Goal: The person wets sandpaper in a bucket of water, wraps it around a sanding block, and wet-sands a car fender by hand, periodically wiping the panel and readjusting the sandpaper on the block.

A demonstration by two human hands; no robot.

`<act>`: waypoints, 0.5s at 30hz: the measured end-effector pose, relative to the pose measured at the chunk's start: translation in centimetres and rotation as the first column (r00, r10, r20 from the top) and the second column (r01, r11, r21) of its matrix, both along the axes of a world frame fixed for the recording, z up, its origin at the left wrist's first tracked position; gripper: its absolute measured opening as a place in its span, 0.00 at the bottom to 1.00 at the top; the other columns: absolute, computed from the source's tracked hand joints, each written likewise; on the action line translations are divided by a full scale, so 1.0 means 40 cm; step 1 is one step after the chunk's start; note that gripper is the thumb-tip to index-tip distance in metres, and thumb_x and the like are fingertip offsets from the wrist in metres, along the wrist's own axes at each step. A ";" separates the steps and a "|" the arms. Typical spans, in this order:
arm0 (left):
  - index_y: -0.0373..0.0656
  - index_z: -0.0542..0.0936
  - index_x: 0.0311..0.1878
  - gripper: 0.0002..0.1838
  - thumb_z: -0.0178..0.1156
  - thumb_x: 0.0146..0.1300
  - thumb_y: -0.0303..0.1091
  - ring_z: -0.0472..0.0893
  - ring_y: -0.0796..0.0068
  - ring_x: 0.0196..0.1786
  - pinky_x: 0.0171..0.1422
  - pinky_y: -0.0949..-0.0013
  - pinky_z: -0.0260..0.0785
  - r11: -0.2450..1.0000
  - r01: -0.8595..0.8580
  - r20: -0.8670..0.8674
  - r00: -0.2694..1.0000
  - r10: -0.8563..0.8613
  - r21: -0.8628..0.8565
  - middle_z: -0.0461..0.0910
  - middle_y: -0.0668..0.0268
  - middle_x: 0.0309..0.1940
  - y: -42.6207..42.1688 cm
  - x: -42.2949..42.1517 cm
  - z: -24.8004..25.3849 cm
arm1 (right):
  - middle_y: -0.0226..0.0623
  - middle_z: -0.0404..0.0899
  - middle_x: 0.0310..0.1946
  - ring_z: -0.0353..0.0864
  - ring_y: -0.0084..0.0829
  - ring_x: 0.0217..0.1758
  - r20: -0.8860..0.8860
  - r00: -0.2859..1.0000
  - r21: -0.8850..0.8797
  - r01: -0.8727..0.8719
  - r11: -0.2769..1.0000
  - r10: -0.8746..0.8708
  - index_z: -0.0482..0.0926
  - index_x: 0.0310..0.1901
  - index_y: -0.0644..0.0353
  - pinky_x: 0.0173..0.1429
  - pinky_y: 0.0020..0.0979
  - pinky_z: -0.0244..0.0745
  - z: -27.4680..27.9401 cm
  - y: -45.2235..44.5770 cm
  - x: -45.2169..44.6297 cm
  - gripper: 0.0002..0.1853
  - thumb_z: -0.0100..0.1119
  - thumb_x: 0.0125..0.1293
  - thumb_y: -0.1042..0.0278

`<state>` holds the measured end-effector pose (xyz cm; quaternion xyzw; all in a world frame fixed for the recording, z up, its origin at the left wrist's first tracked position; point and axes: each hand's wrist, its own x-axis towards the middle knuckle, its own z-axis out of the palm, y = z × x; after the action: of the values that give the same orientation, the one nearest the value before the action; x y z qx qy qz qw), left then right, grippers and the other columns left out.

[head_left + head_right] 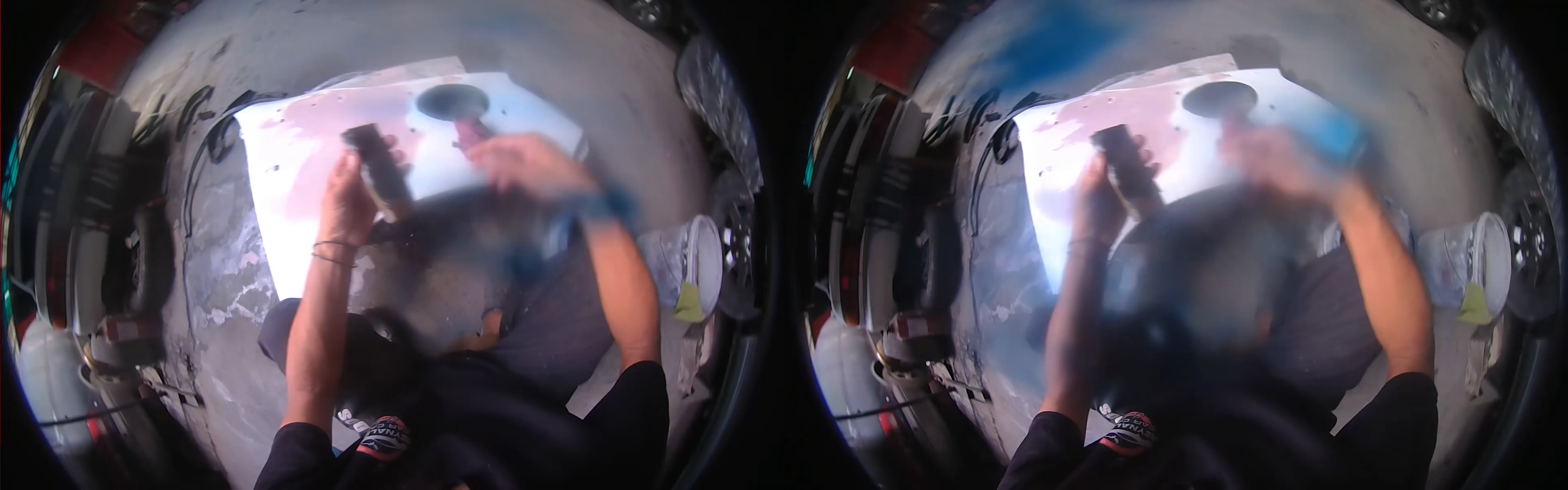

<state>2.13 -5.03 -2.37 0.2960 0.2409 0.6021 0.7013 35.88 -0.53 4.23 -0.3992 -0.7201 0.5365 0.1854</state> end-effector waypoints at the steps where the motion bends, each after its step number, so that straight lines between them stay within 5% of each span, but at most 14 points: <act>1: 0.37 0.73 0.77 0.32 0.69 0.80 0.46 0.86 0.55 0.68 0.79 0.46 0.80 0.999 -0.030 -0.013 0.999 0.029 -0.039 0.83 0.50 0.70 0.003 -0.013 -0.011 | 0.30 0.90 0.51 0.84 0.22 0.46 0.078 0.996 0.201 0.021 0.979 -0.037 0.86 0.64 0.63 0.55 0.25 0.81 0.033 0.017 0.089 0.19 0.62 0.83 0.57; 3: 0.36 0.75 0.75 0.29 0.67 0.82 0.43 0.87 0.57 0.65 0.76 0.49 0.81 0.984 -0.123 -0.120 0.987 0.107 -0.132 0.85 0.51 0.66 0.000 -0.022 -0.030 | 0.31 0.90 0.53 0.84 0.20 0.49 0.165 0.912 0.050 0.373 0.926 -0.376 0.87 0.64 0.61 0.54 0.25 0.81 0.009 0.016 0.293 0.19 0.62 0.83 0.57; 4: 0.35 0.76 0.76 0.28 0.66 0.82 0.41 0.88 0.59 0.63 0.73 0.51 0.82 0.981 -0.105 -0.212 0.975 0.069 -0.162 0.86 0.52 0.64 0.001 -0.033 -0.088 | 0.31 0.91 0.50 0.85 0.19 0.47 0.325 0.871 0.010 0.385 0.923 -0.367 0.87 0.63 0.59 0.49 0.24 0.80 -0.089 0.037 0.465 0.17 0.61 0.83 0.59; 6: 0.33 0.78 0.76 0.27 0.66 0.82 0.37 0.88 0.62 0.58 0.65 0.57 0.83 0.952 -0.219 -0.502 0.861 0.086 -0.214 0.87 0.55 0.59 -0.020 -0.059 -0.136 | 0.32 0.86 0.28 0.84 0.25 0.30 0.387 0.826 -0.185 0.504 0.844 -0.409 0.89 0.44 0.61 0.38 0.33 0.79 -0.291 -0.092 0.614 0.12 0.54 0.79 0.73; 9: 0.35 0.83 0.72 0.23 0.67 0.81 0.38 0.89 0.64 0.56 0.63 0.57 0.82 0.921 -0.350 -0.910 0.302 0.284 0.172 0.89 0.57 0.58 -0.024 -0.042 -0.163 | 0.32 0.86 0.30 0.84 0.25 0.31 0.574 0.742 -0.201 0.537 0.819 -0.345 0.88 0.45 0.60 0.38 0.33 0.79 -0.537 -0.224 0.735 0.11 0.55 0.80 0.70; 11: 0.42 0.86 0.69 0.19 0.67 0.80 0.35 0.88 0.56 0.59 0.66 0.54 0.79 0.883 -0.204 -0.904 -0.166 0.394 0.422 0.89 0.55 0.59 -0.007 -0.075 -0.193 | 0.32 0.86 0.32 0.84 0.25 0.32 0.670 0.673 -0.136 0.526 0.840 -0.314 0.88 0.45 0.60 0.38 0.33 0.79 -0.629 -0.268 0.757 0.11 0.55 0.80 0.68; 12: 0.47 0.87 0.66 0.19 0.67 0.75 0.31 0.85 0.48 0.62 0.70 0.52 0.77 0.859 -0.133 -0.856 -0.247 0.455 0.495 0.88 0.55 0.59 0.004 -0.096 -0.215 | 0.32 0.86 0.33 0.84 0.25 0.33 0.690 0.658 -0.113 0.511 0.852 -0.302 0.88 0.45 0.60 0.38 0.33 0.79 -0.656 -0.268 0.758 0.11 0.55 0.81 0.67; 15: 0.49 0.87 0.66 0.20 0.66 0.72 0.29 0.83 0.47 0.62 0.71 0.49 0.76 0.707 -0.021 -0.638 -0.449 0.625 0.707 0.87 0.59 0.60 0.036 -0.134 -0.310 | 0.32 0.86 0.35 0.84 0.25 0.34 0.750 0.596 -0.056 0.492 0.869 -0.289 0.87 0.46 0.59 0.39 0.33 0.79 -0.696 -0.278 0.775 0.11 0.56 0.82 0.65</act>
<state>-3.24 -3.58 -14.77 0.6720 0.6496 0.3405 -0.1026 66.88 -11.67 -23.62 -0.7458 -0.5515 0.3701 -0.0515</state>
